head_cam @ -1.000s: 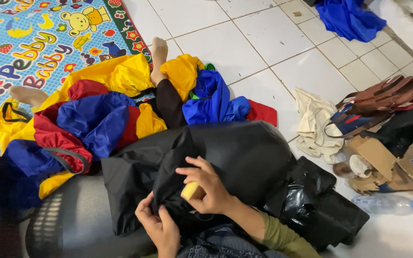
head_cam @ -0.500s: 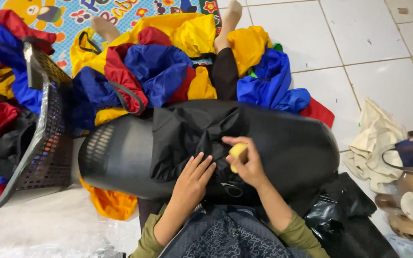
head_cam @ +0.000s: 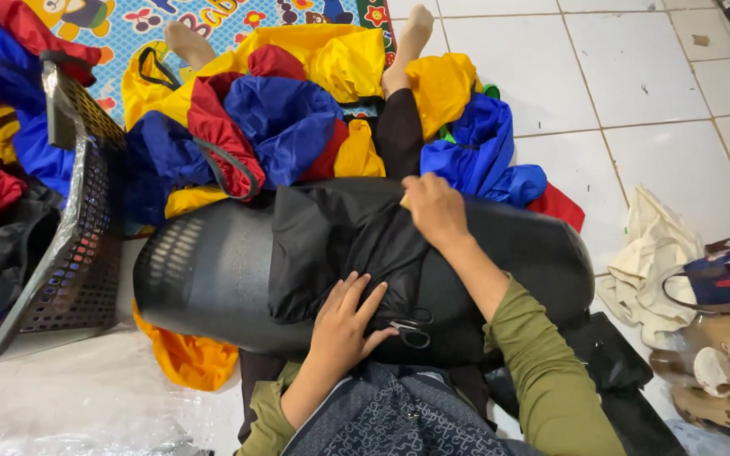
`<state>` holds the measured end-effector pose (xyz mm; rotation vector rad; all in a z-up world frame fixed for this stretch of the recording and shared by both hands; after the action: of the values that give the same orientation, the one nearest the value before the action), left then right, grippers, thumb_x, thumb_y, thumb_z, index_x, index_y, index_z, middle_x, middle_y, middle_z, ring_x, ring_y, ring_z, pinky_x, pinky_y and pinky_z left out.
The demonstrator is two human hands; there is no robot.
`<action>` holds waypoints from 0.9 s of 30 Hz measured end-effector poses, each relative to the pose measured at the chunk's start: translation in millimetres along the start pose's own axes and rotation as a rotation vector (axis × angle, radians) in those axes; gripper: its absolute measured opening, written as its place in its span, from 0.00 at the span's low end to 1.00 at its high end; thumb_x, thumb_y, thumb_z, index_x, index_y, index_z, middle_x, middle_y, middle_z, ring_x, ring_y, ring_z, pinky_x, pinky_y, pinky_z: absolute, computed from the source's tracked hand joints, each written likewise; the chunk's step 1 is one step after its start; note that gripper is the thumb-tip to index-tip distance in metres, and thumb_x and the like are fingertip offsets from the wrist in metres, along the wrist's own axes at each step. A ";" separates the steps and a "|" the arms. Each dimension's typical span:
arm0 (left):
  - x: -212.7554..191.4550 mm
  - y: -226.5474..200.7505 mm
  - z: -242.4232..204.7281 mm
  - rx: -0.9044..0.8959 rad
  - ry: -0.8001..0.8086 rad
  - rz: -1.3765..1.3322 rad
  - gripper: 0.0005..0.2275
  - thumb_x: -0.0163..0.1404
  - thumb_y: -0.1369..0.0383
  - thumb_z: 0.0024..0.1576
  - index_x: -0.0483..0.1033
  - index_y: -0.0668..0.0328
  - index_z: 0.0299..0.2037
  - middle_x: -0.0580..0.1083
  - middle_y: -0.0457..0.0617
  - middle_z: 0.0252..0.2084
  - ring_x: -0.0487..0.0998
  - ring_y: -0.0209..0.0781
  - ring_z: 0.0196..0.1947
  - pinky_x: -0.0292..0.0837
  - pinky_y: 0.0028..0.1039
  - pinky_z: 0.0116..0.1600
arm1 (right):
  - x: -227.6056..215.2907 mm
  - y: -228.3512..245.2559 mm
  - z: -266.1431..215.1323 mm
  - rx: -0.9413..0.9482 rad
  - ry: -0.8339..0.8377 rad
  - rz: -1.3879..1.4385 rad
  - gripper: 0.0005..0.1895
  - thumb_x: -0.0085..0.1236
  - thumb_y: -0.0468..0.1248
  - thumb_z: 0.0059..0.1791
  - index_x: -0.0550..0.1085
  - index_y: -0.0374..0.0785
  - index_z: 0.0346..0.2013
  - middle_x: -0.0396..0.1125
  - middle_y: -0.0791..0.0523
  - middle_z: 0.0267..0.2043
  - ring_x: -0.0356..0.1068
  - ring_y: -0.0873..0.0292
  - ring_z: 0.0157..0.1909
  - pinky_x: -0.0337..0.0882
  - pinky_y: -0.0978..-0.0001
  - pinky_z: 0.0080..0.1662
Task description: Processing and cleaning fabric covers using a sponge and scissors before sorting them.
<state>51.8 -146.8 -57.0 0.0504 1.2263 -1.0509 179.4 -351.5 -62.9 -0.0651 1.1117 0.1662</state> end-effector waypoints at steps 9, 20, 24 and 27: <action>19.3 -0.8 -11.9 0.096 -0.003 0.259 0.39 0.69 0.61 0.39 0.71 0.54 0.65 0.72 0.61 0.61 0.66 0.62 0.67 0.60 0.49 0.70 | -27.4 81.6 -41.3 -0.304 0.120 0.421 0.12 0.55 0.46 0.52 0.77 0.50 0.48 0.68 0.57 0.33 0.72 0.52 0.36 0.75 0.61 0.38; 5.1 8.2 -15.6 -0.041 -0.133 0.013 0.26 0.56 0.70 0.51 0.73 0.49 0.64 0.73 0.52 0.60 0.74 0.51 0.52 0.66 0.40 0.57 | -23.5 -51.7 -123.3 0.710 0.326 0.883 0.22 0.47 0.50 0.58 0.65 0.49 0.65 0.74 0.50 0.44 0.73 0.49 0.44 0.74 0.56 0.44; -4.8 12.4 -16.7 -0.089 -0.179 -0.412 0.24 0.46 0.74 0.56 0.72 0.58 0.65 0.71 0.55 0.56 0.78 0.52 0.50 0.72 0.36 0.56 | -25.7 14.8 -143.1 0.576 0.409 1.434 0.44 0.51 0.32 0.53 0.37 0.44 0.76 0.71 0.52 0.30 0.75 0.59 0.26 0.77 0.70 0.25; -21.0 8.6 -29.3 -0.112 -0.135 -0.755 0.35 0.48 0.63 0.55 0.52 0.72 0.71 0.69 0.68 0.62 0.74 0.59 0.58 0.68 0.40 0.64 | -90.5 68.9 -114.0 0.609 0.262 1.537 0.48 0.49 0.29 0.51 0.35 0.47 0.78 0.68 0.48 0.35 0.63 0.64 0.31 0.63 0.79 0.35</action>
<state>37.0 -112.8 -56.4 -0.6031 1.1978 -1.5961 27.8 -308.1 -30.1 1.3735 1.2148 1.1903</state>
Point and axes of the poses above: each hand's wrist, its own z-axis towards the middle knuckle, its own x-axis out of the palm, y = z × x, the point moved 7 cm from there along z, towards the middle knuckle
